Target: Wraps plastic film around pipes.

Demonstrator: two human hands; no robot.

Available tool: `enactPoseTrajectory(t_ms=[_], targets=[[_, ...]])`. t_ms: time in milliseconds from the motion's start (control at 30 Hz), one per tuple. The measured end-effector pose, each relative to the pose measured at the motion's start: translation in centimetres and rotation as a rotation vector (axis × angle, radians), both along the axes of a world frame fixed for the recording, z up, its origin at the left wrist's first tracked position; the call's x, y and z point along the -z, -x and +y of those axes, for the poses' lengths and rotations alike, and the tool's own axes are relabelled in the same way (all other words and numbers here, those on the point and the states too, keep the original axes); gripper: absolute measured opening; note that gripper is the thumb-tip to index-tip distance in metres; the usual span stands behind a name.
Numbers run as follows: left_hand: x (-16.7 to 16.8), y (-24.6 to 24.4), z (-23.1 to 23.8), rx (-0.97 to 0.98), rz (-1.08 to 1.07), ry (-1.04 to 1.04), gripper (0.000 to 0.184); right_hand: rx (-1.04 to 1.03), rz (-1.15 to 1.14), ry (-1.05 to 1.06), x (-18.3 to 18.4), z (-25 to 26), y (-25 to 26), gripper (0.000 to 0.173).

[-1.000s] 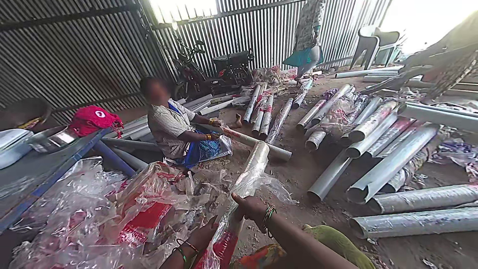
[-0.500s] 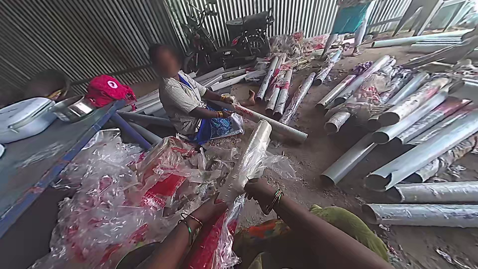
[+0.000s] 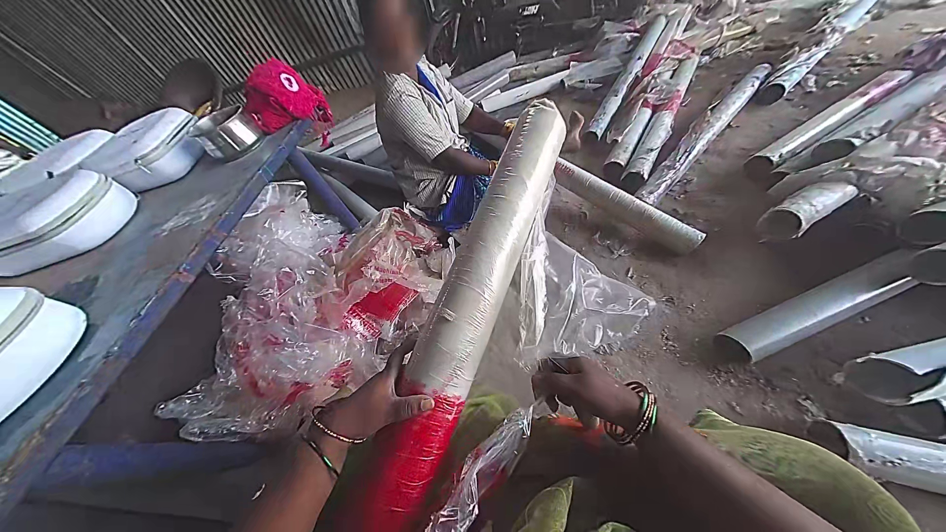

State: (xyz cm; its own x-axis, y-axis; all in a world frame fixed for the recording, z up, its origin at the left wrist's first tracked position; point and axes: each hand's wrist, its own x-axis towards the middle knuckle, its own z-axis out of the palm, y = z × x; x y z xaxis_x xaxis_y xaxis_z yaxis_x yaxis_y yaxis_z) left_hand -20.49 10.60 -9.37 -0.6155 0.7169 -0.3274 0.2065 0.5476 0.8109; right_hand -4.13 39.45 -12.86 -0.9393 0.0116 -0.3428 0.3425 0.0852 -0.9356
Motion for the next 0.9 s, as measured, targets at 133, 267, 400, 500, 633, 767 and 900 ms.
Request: enactPoseTrajectory(t_ms=[133,267,400,500,633,767,900], targets=[[0.6,-0.6,-0.1,-0.073,0.082,0.134,0.124,0.005,-0.003,-0.185,-2.2,0.9,-0.6,0.032],[1.4,-1.1,-0.5,-0.106,0.131,0.223,0.12,0.466,0.006,-0.257,-4.5,4.6,-1.9,0.033],[0.8,-1.8,0.3,-0.094,0.172,0.317,0.113,0.9,0.241,-0.314,-5.1,6.8,-1.9,0.027],[0.4,-2.3,0.6,-0.08,0.213,0.316,0.114,0.802,0.254,-0.43,-5.8,6.3,-0.4,0.029],[-0.3,-3.5,1.0,-0.061,0.246,0.319,0.113,0.543,0.13,-0.497,-5.9,4.7,3.7,0.046],[-0.6,-4.6,1.5,-0.025,0.258,0.35,0.113,0.42,-0.023,-0.393,-4.5,4.1,8.1,0.081],[-0.2,-4.6,1.3,-0.013,0.259,0.354,0.114,0.497,-0.035,-0.353,-2.4,4.1,8.8,0.086]])
